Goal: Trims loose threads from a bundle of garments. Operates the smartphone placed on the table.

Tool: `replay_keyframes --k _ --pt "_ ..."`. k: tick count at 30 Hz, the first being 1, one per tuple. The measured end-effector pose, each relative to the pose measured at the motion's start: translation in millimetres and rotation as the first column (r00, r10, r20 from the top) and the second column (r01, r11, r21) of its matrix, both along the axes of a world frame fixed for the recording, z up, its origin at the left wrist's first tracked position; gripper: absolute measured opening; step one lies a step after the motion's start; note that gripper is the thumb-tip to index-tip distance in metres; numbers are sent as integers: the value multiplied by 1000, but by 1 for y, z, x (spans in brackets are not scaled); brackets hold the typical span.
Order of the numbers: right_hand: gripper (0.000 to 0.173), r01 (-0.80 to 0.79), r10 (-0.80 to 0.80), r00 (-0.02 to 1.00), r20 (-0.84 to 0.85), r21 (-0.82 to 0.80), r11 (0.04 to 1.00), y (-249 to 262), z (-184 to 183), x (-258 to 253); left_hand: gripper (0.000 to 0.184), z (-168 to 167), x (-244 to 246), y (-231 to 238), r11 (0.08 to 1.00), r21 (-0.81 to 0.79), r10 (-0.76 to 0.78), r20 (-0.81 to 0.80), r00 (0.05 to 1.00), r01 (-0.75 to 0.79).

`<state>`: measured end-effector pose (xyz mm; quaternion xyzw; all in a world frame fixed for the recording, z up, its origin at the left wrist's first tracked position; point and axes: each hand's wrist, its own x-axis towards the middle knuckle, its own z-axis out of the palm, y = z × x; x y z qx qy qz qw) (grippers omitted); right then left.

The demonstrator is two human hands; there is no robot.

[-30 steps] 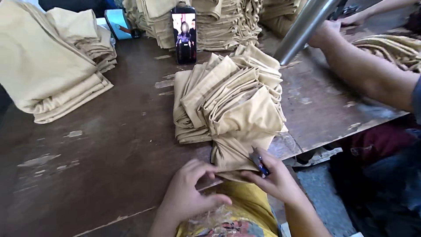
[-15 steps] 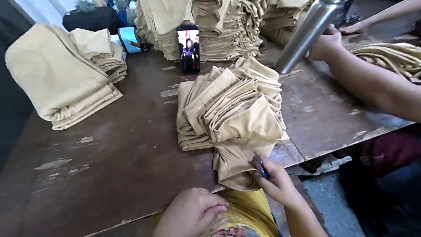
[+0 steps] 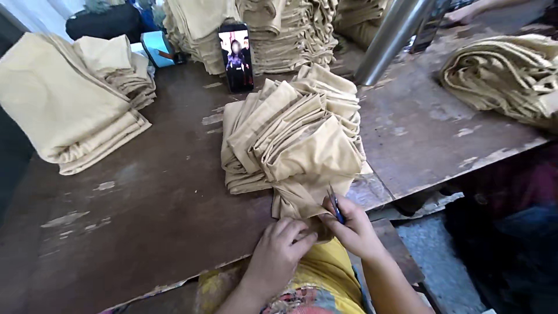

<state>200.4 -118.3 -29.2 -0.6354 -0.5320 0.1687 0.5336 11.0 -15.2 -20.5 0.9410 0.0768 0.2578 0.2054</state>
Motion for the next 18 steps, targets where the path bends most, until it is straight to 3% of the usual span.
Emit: replay_keyframes --k 3,6,8,10,11,13,15,18 --pt "15 11 -12 1000 -12 -18 1000 1 1 -3 18 1 1 0 1000 -4 3 44 999 -3" --pt "12 1 0 998 -58 16 1000 2 1 0 17 23 -17 6 992 -51 -110 24 994 111" --pt "11 -20 25 996 -84 65 998 2 2 1 20 39 -34 12 957 -151 -254 -29 967 246" --pt "15 -45 53 996 -70 115 992 2 5 -1 36 53 -45 16 915 -284 -315 -60 947 286" --pt "17 -61 68 997 -47 138 989 3 7 -5 41 54 -44 16 917 -317 -269 -40 962 243" --pt "18 -95 90 995 38 172 980 3 15 -16 45 50 -28 12 963 -268 3 -28 1000 -11" --pt "15 -117 88 985 146 204 972 3 24 -28 56 41 -2 14 945 -221 232 -62 971 -240" --pt "14 17 -102 942 320 258 966 -5 36 -22 45 38 15 31 889 -308 370 50 928 -338"
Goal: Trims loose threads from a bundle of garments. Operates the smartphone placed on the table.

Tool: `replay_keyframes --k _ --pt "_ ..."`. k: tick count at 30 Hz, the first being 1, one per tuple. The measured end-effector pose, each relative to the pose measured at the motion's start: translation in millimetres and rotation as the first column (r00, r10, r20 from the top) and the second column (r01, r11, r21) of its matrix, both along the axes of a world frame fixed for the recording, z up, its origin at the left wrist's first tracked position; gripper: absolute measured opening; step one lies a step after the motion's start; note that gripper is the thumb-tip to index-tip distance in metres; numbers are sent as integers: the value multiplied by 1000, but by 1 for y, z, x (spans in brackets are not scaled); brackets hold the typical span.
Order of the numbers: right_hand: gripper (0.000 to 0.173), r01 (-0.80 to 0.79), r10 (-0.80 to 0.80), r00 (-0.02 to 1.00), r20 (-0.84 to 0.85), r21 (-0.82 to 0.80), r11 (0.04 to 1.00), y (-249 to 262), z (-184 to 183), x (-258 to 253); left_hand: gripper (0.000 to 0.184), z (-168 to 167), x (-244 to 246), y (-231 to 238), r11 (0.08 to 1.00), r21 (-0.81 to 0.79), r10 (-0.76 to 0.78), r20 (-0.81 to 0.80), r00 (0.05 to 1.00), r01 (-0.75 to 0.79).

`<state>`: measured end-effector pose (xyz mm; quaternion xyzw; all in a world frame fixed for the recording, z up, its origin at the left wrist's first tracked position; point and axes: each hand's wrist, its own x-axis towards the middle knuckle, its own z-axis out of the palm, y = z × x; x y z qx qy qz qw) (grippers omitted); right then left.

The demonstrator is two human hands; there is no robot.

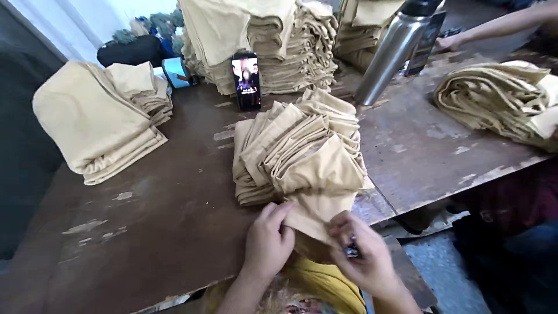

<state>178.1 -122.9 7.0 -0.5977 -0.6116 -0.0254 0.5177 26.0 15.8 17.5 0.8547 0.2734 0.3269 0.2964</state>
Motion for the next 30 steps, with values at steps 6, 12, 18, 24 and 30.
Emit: replay_keyframes --k 6,12,18,24,30 --pt "11 181 -137 974 -179 260 949 5 37 40 36 41 2 19 772 -532 -133 399 907 347" --pt "29 67 -69 984 -162 -21 998 92 17 69 59 39 33 35 687 -635 -35 457 889 354" --pt "21 -72 73 994 -86 8 997 54 3 57 46 29 19 32 791 -470 -144 479 866 392" --pt "25 -244 244 969 -38 -306 920 3 -36 27 28 11 -15 24 910 -221 -334 104 937 349" --pt "14 -296 254 935 -247 -151 943 -5 -39 32 26 -15 -17 -5 951 2 -304 -188 934 309"
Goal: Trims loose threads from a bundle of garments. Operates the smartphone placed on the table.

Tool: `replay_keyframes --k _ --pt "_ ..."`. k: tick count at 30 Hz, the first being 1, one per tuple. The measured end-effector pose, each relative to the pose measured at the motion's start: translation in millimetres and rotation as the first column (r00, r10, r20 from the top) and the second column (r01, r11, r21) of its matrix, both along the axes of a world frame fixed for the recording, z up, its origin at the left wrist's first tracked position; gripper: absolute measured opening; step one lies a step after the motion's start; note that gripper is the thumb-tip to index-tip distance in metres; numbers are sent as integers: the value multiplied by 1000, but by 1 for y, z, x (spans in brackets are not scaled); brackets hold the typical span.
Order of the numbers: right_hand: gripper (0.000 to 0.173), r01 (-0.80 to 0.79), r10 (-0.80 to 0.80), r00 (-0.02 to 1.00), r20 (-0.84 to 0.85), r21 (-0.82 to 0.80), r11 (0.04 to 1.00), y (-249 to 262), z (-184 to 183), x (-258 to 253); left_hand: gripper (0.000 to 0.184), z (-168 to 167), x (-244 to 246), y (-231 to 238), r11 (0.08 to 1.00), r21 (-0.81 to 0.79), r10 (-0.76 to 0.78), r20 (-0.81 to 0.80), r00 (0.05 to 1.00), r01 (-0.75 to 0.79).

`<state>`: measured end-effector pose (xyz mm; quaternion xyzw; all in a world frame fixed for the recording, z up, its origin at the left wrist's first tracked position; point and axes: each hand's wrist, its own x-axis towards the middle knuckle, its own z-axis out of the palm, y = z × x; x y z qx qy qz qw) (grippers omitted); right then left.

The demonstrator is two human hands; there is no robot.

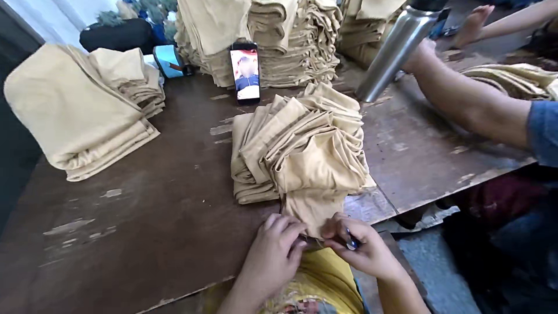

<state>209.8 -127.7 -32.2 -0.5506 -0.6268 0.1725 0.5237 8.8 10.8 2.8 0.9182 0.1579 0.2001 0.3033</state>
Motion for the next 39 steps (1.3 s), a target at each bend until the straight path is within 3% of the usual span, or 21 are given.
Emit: replay_keyframes --k 4,7,10,12,17,20,22,25,28,31,34,36,39 --pt "17 -73 74 994 -82 12 997 1 16 -6 22 0 18 -11 995 98 4 126 992 -16" --pt "16 -60 59 996 -69 -6 998 -2 18 -1 29 -1 20 4 989 84 111 146 983 -124" --pt "15 -78 76 994 -80 -29 997 -5 10 6 28 -5 16 17 969 -51 245 155 957 -240" --pt "14 -68 63 993 -99 -53 996 -6 5 3 27 -8 15 14 960 -158 258 197 946 -229" --pt "37 115 -114 993 18 -102 988 9 11 -12 25 -6 21 12 963 -184 245 302 921 -196" --pt "18 140 -132 988 86 -93 986 20 10 -17 24 -6 20 13 964 -177 246 307 920 -199" --pt "11 118 -117 993 33 -36 992 23 17 -12 25 -6 17 14 962 -159 259 283 924 -221" --pt "13 177 -176 984 -28 48 983 27 32 1 25 -4 13 14 957 -144 276 177 945 -252" --pt "22 376 -389 920 58 154 914 45 31 6 25 -5 14 13 942 -215 290 134 948 -258" --pt "17 475 -510 822 253 187 860 64 18 -4 33 -1 16 15 816 -558 319 212 924 -153" --pt "14 443 -433 832 347 56 895 68 7 -15 38 2 16 14 470 -882 417 258 872 36" --pt "22 356 -349 913 213 3 934 62 5 -15 40 1 16 12 317 -941 475 269 838 122" --pt "26 228 -228 973 -27 21 973 55 5 -15 38 -5 13 10 342 -918 464 353 812 203"
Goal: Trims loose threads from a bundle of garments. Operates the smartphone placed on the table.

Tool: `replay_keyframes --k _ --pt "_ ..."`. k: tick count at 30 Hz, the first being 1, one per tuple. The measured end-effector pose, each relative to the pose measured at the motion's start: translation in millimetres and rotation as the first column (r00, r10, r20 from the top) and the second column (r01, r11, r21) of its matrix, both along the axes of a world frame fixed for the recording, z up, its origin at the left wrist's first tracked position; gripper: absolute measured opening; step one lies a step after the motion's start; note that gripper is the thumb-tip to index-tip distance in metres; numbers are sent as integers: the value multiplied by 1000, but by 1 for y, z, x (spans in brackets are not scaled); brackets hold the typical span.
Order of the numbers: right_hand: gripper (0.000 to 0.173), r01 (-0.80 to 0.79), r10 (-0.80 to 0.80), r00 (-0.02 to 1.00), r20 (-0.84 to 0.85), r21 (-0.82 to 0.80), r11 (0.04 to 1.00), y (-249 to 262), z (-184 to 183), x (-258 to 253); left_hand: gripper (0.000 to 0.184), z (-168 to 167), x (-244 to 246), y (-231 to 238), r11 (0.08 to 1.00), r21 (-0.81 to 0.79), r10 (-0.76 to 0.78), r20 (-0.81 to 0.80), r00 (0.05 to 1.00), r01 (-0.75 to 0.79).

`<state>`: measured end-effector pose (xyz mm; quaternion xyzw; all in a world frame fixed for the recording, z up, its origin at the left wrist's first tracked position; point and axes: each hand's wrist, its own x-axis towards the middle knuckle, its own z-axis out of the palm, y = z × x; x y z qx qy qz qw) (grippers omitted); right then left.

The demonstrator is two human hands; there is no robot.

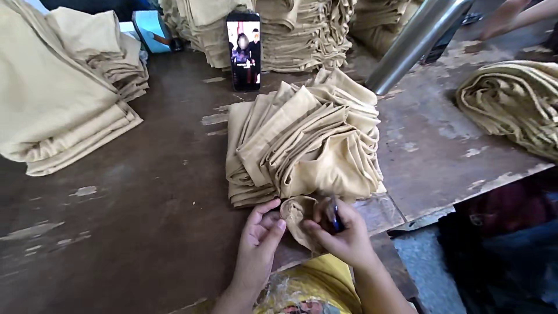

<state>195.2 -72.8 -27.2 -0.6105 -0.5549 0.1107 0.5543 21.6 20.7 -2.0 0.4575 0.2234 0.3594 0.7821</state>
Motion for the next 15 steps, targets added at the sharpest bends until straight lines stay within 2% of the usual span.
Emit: replay_keyframes --k 2,5,12,15 --pt "23 -52 56 994 -90 54 997 -1 3 -5 37 -5 -1 1 996 91 -7 47 999 2" --pt "25 -78 92 988 -125 118 990 4 8 -14 38 -9 2 0 986 165 27 52 998 -35" --pt "26 -80 91 994 -62 160 984 8 11 -28 14 -7 3 -5 970 211 134 -36 990 -124" --pt "25 -122 119 993 24 177 977 7 13 -30 12 -4 2 -7 962 240 144 -46 989 -129"
